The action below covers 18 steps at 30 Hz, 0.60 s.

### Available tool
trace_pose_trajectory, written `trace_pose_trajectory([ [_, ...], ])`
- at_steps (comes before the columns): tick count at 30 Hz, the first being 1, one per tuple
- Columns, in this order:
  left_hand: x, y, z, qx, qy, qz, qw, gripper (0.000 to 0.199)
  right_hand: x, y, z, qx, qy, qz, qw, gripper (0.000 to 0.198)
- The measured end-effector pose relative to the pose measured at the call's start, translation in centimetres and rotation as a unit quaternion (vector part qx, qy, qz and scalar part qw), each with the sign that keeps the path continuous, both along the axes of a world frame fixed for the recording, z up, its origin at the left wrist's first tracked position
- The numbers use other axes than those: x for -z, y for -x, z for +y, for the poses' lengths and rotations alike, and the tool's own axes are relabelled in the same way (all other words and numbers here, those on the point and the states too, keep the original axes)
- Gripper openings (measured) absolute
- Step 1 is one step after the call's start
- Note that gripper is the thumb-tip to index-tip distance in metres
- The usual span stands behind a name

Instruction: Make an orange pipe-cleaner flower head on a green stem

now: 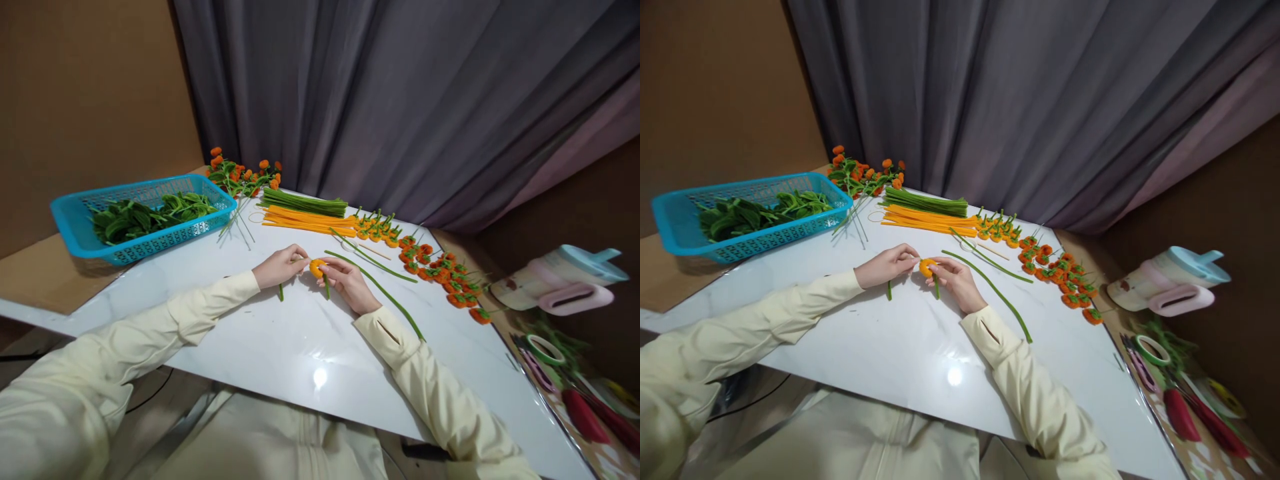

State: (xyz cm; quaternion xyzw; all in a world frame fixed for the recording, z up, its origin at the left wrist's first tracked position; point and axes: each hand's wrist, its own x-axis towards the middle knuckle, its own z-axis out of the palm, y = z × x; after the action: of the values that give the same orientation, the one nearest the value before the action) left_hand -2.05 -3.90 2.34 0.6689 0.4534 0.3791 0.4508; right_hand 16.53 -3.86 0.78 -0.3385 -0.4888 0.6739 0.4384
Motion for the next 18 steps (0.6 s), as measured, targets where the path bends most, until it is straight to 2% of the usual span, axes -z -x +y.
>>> trace_pose_trajectory([
  [9, 0.04, 0.29, 0.23, 0.041, 0.055, -0.021, 0.997, 0.009, 0.31, -0.16, 0.09, -0.015, -0.018, -0.008, 1.000, 0.028],
  [18, 0.14, 0.14, 0.24, 0.056, 0.079, -0.027, 0.995, 0.007, 0.15, -0.20, 0.02, -0.022, -0.018, -0.025, 0.999, 0.026],
])
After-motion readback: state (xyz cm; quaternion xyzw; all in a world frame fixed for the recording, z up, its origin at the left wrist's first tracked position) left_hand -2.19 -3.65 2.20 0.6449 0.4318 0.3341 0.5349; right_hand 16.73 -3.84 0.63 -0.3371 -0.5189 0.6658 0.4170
